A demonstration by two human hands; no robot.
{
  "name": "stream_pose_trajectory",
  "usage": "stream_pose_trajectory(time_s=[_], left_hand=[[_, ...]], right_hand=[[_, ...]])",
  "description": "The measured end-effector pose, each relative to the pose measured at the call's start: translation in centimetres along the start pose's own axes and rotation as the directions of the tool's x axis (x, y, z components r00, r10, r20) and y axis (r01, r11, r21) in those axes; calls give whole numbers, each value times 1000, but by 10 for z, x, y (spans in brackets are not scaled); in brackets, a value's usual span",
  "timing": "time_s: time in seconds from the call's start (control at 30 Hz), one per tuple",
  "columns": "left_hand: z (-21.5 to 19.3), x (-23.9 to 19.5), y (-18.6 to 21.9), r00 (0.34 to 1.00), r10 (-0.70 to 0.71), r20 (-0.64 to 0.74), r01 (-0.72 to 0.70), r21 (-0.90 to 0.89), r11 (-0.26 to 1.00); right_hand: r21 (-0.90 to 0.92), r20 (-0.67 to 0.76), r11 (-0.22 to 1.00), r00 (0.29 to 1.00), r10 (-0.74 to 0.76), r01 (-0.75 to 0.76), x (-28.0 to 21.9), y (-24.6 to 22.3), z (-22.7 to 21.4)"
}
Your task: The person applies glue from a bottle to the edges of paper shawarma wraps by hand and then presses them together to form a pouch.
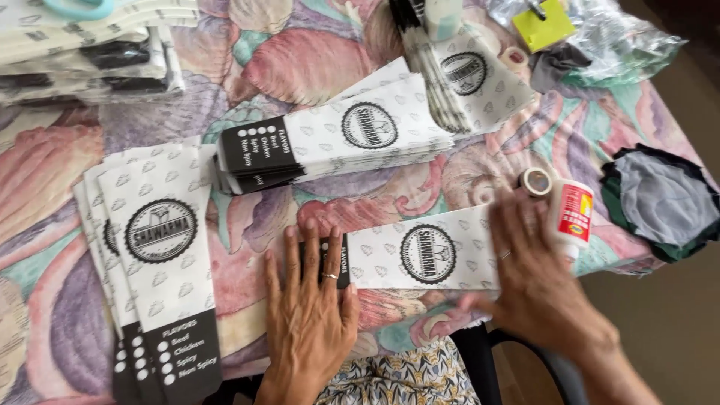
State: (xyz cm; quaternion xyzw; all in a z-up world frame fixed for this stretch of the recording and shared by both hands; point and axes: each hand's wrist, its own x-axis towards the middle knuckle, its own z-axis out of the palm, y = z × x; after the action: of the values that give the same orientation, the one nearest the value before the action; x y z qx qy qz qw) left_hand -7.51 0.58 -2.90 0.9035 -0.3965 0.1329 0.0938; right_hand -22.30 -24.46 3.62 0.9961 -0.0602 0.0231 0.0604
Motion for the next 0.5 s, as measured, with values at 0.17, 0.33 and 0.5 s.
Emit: stream_pose_trajectory(time_s=[0.17, 0.33, 0.5], left_hand=[[1, -3, 2, 999, -38, 0, 38, 18, 999], [3, -4, 3, 997, -73, 6, 73, -3, 997], [3, -6, 2, 990, 128, -63, -127, 29, 992]], right_hand=[[49, -24, 974, 975, -222, 223, -23, -41, 23], [1, -95, 996, 992, -87, 87, -66, -6, 29], [-59, -42, 998, 998, 36, -39, -64, 22, 26]])
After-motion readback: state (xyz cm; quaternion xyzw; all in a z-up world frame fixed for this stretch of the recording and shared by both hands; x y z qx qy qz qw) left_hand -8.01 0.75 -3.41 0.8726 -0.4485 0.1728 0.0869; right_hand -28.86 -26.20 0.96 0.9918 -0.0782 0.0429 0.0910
